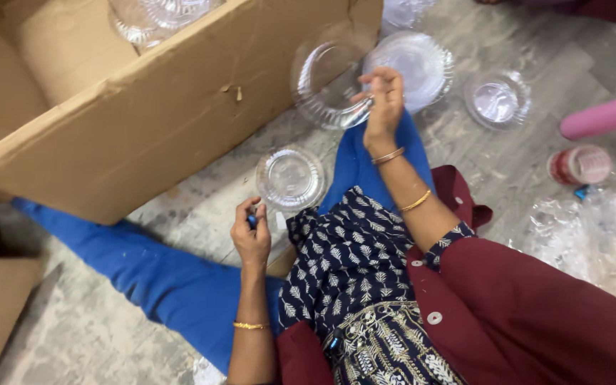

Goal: The person sits on the floor and assembles clear plastic plates by pressing smaller circular inserts into larger plates. They handle the plates one at a time, rotate them to align the parts, and place the assembled plates into a cardboard box.

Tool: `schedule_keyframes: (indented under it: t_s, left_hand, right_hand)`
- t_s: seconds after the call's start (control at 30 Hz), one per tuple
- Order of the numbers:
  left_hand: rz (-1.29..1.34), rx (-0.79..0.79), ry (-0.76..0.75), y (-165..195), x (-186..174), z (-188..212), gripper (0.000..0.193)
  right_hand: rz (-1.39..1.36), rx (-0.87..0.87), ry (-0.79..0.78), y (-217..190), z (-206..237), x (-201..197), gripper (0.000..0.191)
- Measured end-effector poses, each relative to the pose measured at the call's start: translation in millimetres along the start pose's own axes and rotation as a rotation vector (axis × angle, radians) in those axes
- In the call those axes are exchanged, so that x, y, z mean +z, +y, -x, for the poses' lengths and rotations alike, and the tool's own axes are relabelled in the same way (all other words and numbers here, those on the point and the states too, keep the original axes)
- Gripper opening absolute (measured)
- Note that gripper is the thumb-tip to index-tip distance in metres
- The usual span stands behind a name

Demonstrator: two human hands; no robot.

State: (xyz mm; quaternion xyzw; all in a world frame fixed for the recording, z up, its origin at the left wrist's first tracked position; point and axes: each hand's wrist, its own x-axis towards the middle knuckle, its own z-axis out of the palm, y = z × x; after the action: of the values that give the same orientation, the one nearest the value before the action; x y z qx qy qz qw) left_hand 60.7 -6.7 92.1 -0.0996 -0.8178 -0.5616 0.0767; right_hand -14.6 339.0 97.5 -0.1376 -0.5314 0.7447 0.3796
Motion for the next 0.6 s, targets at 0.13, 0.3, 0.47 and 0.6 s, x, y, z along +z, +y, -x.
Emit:
schedule_keyframes:
  t_s: [0.13,0.3,0.47,0.6]
  left_hand:
    - [-0.002,-0.02,-0.013,3.3,1.1,-1.5,0.015]
    - [-0.014,0.037,-0.007,5.3,2.1,-2.2,0.014]
    - [-0.027,0.035,-0.016,6.0,2.8,-2.8,0.013]
    - [-0.017,-0.024,-0.03,6.7,1.7,-2.7,0.013]
  right_hand:
    - [0.068,0.052,0.32,-6.9,-47.8,-66.8,0.024]
    - [0.373,0.21,0.524,-4.4,-64.2,-125.4,0.048]
    - [0.422,-0.143,0.318,-19.8,-13.9,-81.9,0.06]
    - [0.008,0.127,-0.317,-123.4,44.5,19.4,0.023]
